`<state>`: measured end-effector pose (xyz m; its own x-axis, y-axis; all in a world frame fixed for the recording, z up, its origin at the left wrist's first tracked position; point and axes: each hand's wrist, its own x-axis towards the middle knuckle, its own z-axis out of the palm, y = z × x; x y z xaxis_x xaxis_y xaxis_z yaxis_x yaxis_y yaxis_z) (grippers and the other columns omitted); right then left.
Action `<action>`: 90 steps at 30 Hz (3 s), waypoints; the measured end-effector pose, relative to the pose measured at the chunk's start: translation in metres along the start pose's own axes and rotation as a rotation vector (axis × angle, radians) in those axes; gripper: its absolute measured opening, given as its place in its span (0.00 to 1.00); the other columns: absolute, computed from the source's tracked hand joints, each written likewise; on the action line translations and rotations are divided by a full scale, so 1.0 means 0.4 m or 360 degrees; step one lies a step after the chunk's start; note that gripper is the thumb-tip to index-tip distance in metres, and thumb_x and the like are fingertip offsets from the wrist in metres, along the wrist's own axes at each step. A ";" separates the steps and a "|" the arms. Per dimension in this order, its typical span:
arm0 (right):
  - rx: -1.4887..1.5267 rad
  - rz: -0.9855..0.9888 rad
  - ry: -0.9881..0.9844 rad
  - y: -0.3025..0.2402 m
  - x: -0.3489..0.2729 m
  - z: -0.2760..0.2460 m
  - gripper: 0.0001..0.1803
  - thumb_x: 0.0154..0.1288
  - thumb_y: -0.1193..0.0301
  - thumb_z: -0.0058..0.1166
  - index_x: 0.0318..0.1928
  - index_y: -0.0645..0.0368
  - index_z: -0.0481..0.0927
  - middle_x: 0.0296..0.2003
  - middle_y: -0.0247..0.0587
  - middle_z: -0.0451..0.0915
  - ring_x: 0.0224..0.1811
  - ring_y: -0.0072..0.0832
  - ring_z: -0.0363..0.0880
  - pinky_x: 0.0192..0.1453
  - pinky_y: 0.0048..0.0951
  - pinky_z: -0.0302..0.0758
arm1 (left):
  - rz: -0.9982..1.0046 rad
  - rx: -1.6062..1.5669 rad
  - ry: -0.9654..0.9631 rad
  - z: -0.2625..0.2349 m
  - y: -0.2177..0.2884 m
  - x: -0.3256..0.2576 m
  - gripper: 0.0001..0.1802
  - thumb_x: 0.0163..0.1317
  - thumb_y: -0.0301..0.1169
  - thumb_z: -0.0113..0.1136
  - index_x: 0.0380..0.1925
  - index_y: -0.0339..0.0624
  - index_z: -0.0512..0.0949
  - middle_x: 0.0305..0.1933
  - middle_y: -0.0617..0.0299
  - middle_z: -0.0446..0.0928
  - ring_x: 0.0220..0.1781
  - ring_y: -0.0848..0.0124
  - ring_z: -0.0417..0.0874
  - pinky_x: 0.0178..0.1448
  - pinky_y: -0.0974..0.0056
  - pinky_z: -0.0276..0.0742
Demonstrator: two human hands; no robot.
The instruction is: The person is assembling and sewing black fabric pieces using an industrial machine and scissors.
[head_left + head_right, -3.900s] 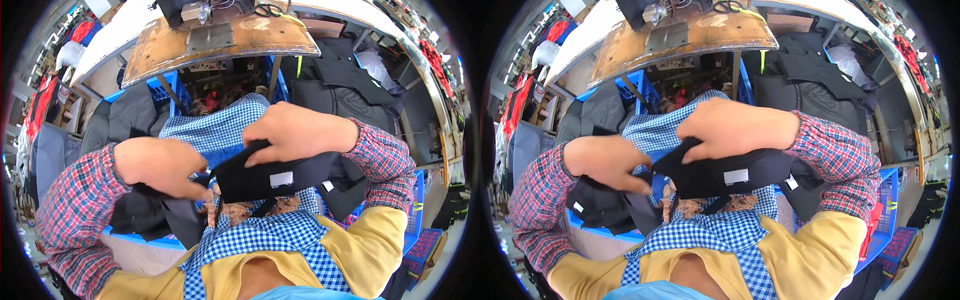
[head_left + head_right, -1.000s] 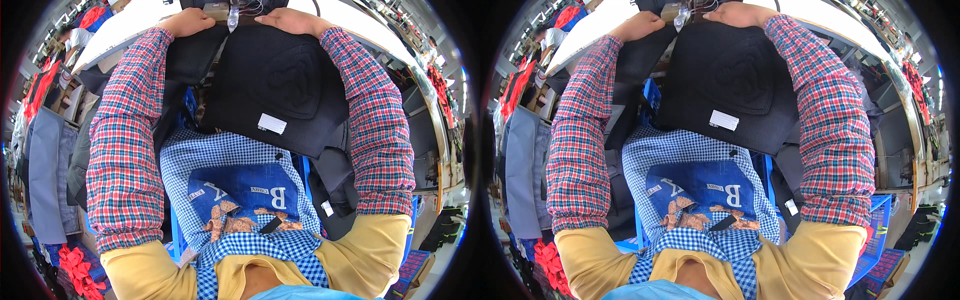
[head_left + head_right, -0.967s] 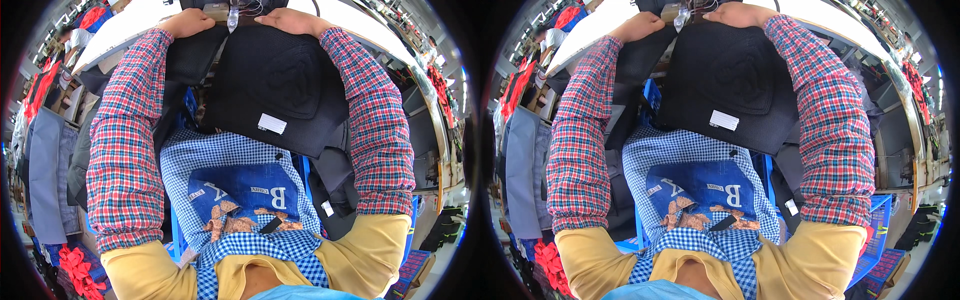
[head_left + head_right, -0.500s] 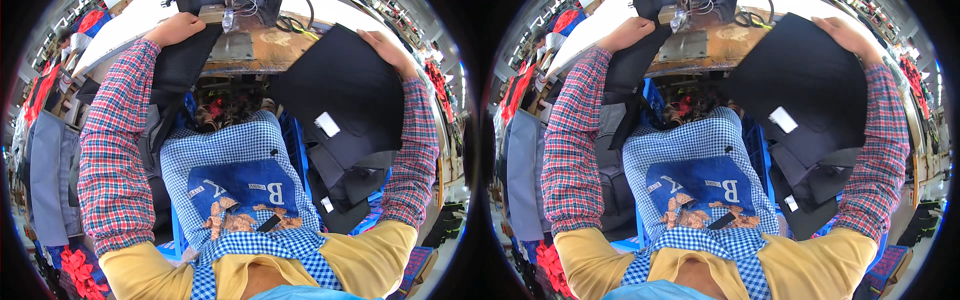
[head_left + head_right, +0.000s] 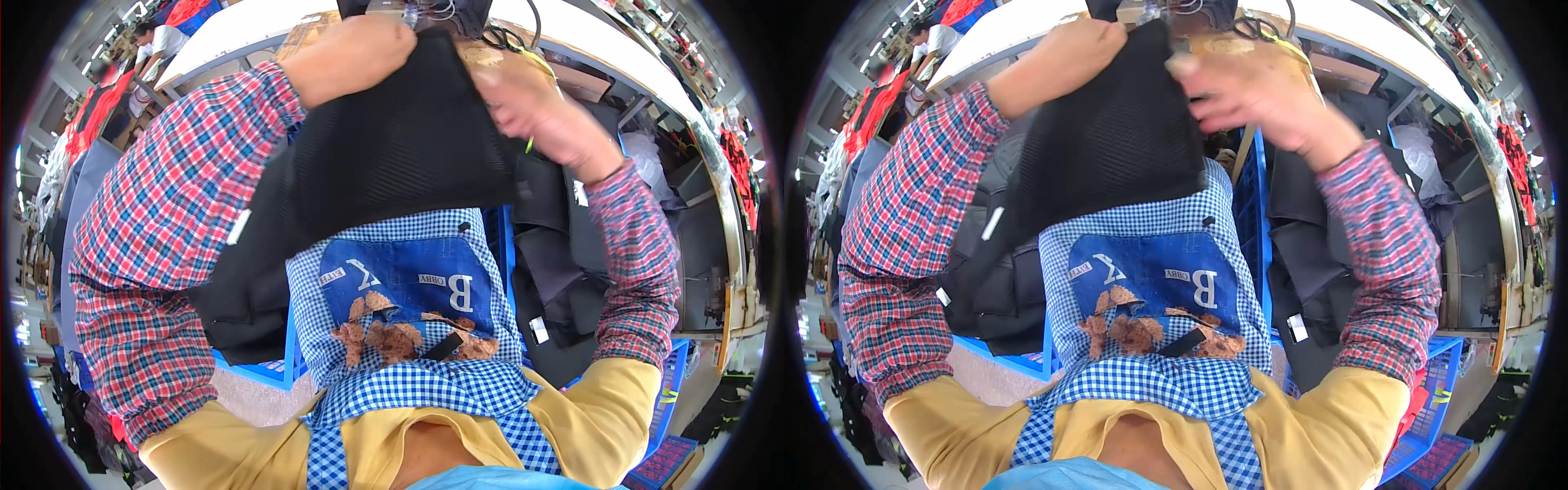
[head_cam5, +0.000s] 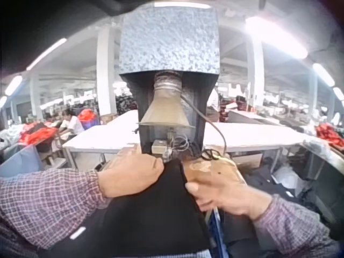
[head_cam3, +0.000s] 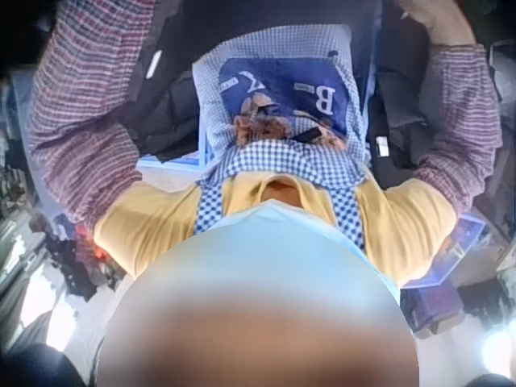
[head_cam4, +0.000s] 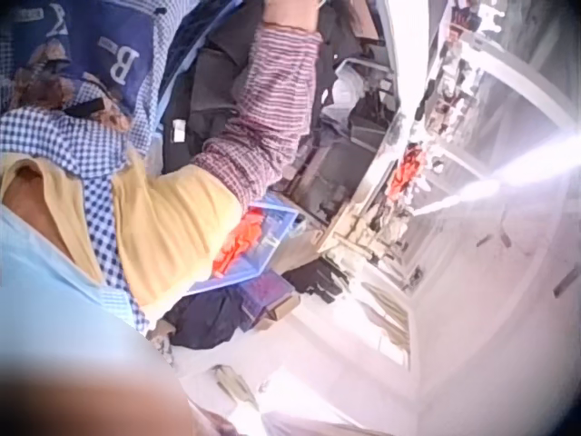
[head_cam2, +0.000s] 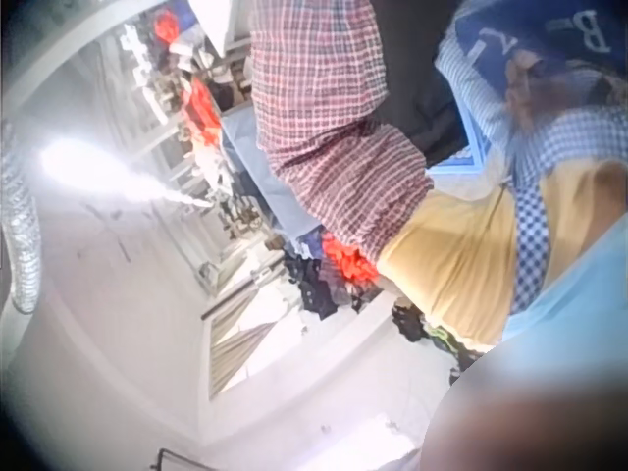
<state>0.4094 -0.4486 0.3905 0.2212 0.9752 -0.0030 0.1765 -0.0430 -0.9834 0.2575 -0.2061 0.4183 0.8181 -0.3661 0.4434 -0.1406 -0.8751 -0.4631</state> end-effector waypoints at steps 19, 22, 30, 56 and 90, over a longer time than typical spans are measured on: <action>-0.1421 0.0410 0.0827 0.140 -0.409 -0.271 0.23 0.66 0.61 0.49 0.55 0.64 0.76 0.55 0.48 0.75 0.60 0.37 0.71 0.67 0.32 0.63 | -0.0139 -0.2360 -0.0887 -0.022 0.185 -0.012 0.18 0.68 0.41 0.54 0.39 0.33 0.78 0.34 0.64 0.75 0.39 0.78 0.74 0.47 0.71 0.71; -0.2029 0.0435 -0.0160 0.317 -0.347 -0.109 0.09 0.62 0.77 0.40 0.35 0.67 0.75 0.39 0.50 0.78 0.44 0.40 0.76 0.49 0.34 0.72 | -0.0117 -0.2243 -0.0693 0.021 0.245 0.032 0.26 0.65 0.49 0.55 0.29 0.32 0.77 0.24 0.63 0.70 0.30 0.76 0.70 0.38 0.68 0.67; -0.1301 0.0108 0.0853 0.317 -0.313 0.051 0.16 0.66 0.72 0.51 0.53 0.65 0.72 0.51 0.57 0.74 0.54 0.48 0.75 0.56 0.36 0.72 | -0.0214 -0.2002 -0.0687 0.146 0.327 0.096 0.30 0.63 0.52 0.55 0.24 0.30 0.78 0.18 0.55 0.70 0.22 0.72 0.69 0.31 0.63 0.66; -0.1688 0.0140 -0.0192 0.011 0.254 0.021 0.24 0.51 0.66 0.56 0.50 0.65 0.75 0.35 0.47 0.81 0.41 0.37 0.78 0.47 0.33 0.73 | -0.0622 -0.1622 -0.1161 0.132 -0.140 -0.008 0.25 0.52 0.51 0.69 0.38 0.41 0.83 0.30 0.68 0.79 0.32 0.75 0.78 0.43 0.71 0.73; -0.1562 0.0338 -0.0181 -0.008 0.465 -0.133 0.37 0.43 0.63 0.58 0.56 0.71 0.73 0.47 0.53 0.79 0.48 0.38 0.77 0.56 0.27 0.70 | -0.0716 -0.1590 -0.1088 0.326 -0.325 0.064 0.35 0.47 0.59 0.69 0.50 0.48 0.80 0.52 0.59 0.78 0.59 0.63 0.72 0.71 0.60 0.52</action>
<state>0.5009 -0.2784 0.4028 0.2560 0.9393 -0.2283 0.8664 -0.3277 -0.3768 0.3695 -0.0604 0.3900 0.9781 -0.0032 -0.2079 0.1092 -0.8432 0.5264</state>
